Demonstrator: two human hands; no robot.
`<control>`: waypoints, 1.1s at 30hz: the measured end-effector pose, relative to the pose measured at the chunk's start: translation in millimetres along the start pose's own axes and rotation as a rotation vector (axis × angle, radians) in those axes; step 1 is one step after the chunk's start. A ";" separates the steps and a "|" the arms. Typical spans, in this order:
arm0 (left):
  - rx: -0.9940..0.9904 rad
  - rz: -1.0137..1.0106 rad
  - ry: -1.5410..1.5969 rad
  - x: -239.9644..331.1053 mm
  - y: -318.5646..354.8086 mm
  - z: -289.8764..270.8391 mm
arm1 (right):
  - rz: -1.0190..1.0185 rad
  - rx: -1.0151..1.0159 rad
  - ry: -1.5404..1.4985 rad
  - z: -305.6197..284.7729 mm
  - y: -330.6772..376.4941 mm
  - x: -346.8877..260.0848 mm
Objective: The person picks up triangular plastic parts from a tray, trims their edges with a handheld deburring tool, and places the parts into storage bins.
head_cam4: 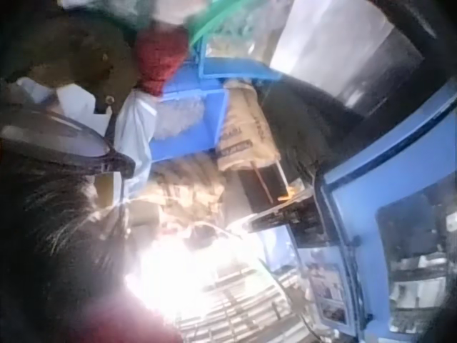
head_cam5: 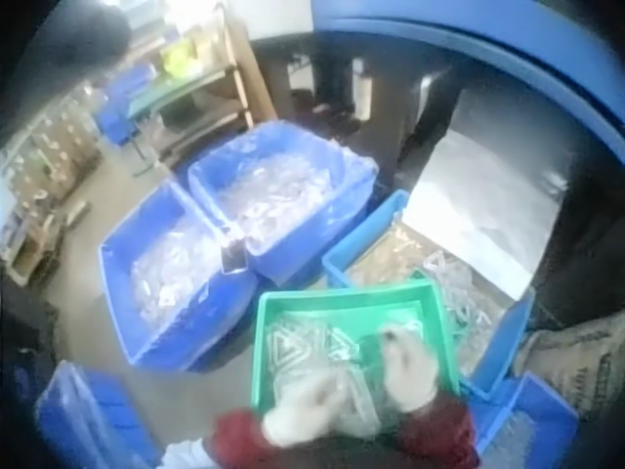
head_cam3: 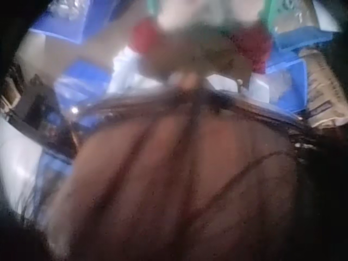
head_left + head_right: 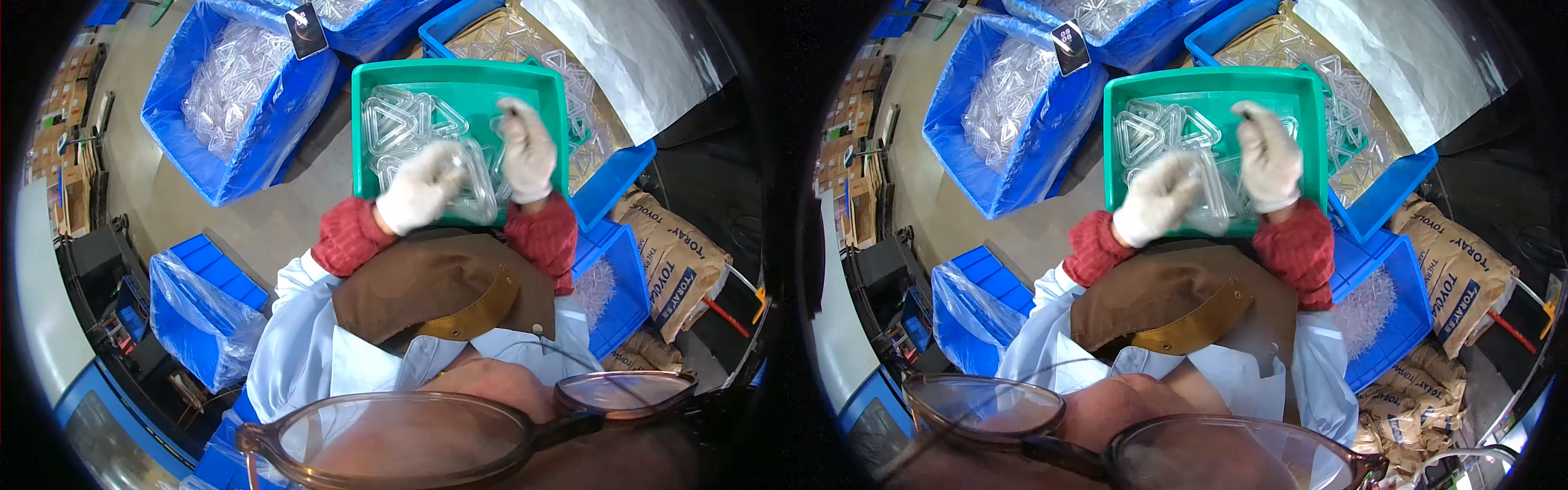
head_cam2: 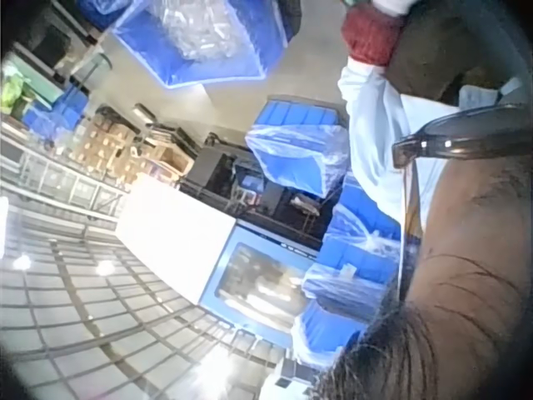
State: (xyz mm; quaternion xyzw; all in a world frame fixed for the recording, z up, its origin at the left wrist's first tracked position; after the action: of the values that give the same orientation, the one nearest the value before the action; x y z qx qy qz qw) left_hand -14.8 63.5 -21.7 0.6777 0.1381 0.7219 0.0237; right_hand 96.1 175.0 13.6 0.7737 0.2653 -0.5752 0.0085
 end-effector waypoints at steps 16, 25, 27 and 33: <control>0.158 -0.098 0.217 -14.8 -10.6 -46.8 | -0.189 -0.102 0.168 19.7 -5.5 -29.0; 0.115 0.065 -0.009 -11.3 25.4 -74.5 | 0.295 -0.751 0.435 115.5 -31.5 118.3; 0.180 -0.015 0.103 -18.5 31.8 -80.9 | 0.363 -0.688 0.333 102.8 -35.7 112.2; 0.450 -0.110 0.203 -29.2 31.8 -134.9 | 0.383 -0.456 0.235 47.5 -46.2 80.3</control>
State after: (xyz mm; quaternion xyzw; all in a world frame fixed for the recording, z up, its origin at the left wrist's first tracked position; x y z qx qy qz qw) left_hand -140.4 4.0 -48.6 0.5814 0.3336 0.7350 -0.1026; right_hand 50.5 231.7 -60.8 0.8488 0.2361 -0.3957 0.2594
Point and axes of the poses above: each hand's wrist, its own y-axis away from the middle knuckle, its own z-axis out of the palm, x = y × z, the point moved 9 cm from there along -y, towards the middle knuckle, and after that the axes turned 2 degrees about -x, right-handed, at the moved point
